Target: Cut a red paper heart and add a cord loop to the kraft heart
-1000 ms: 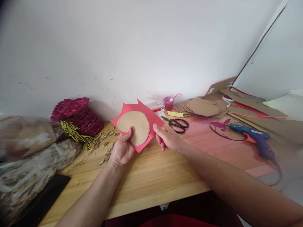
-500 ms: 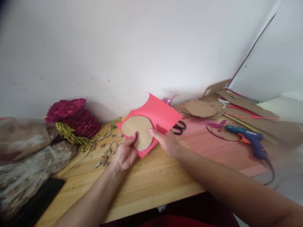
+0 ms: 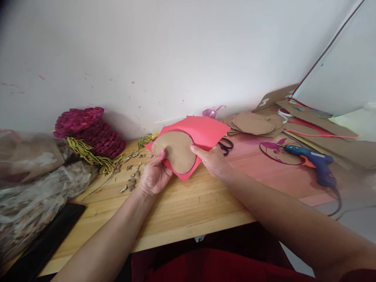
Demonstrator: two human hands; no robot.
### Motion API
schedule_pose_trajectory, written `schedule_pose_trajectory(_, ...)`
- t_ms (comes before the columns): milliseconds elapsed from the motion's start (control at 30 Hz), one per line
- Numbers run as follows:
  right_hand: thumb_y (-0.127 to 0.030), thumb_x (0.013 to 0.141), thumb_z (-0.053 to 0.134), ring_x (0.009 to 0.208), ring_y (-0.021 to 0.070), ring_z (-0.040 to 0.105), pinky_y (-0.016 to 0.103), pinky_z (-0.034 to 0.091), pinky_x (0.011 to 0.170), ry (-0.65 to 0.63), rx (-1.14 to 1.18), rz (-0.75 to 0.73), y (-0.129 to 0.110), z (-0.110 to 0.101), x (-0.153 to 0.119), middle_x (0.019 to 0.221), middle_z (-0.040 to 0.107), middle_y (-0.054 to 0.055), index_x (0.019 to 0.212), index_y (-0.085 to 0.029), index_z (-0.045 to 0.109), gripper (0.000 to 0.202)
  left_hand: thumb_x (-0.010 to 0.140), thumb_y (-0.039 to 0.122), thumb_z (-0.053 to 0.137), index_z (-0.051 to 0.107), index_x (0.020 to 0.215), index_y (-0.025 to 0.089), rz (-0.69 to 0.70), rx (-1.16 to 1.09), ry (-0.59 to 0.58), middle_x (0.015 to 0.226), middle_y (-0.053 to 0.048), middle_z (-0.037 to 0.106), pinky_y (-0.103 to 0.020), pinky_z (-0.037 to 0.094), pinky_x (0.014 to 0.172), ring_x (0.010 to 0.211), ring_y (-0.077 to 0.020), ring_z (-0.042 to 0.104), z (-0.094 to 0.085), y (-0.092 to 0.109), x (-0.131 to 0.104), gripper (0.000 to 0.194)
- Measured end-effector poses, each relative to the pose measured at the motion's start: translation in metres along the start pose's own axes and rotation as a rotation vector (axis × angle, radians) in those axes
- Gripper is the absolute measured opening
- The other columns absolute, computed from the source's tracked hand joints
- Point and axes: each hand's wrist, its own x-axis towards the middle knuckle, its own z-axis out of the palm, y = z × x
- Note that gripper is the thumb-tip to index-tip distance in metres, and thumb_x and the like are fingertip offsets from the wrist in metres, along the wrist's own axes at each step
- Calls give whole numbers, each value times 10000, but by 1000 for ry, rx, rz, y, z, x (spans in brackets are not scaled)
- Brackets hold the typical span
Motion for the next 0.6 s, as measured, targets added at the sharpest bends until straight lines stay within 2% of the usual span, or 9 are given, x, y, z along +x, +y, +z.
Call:
schedule_pose_trajectory(100, -384, 746, 791, 1224, 267, 604, 476, 458, 1106, -17, 19, 19, -6, 3, -1, 1257, 683, 50, 1154, -254, 652, 451, 917, 114, 589, 641, 1246, 152, 31, -16, 1, 1158, -92, 746, -370, 449, 1107, 1164, -214, 660, -1, -1, 1, 335)
schedule_pose_trajectory(267, -490, 813, 704, 1274, 289, 571, 490, 521, 1030, -8, 84, 134, -12, 5, 1, 1336, 646, 39, 1240, -280, 613, 485, 924, 110, 582, 638, 1253, 153, 41, -33, -19, 1185, -94, 737, -362, 442, 1113, 1181, -212, 650, -2, -3, 1, 337)
schedule_pose_trajectory(600, -417, 836, 687, 1243, 277, 595, 479, 520, 1019, -62, 105, 151, -11, 3, 1, 1292, 672, 29, 1197, -287, 633, 388, 884, 43, 606, 627, 1274, 151, 29, -17, -10, 1192, -108, 732, -365, 437, 1115, 1184, -220, 647, -1, -6, 0, 406)
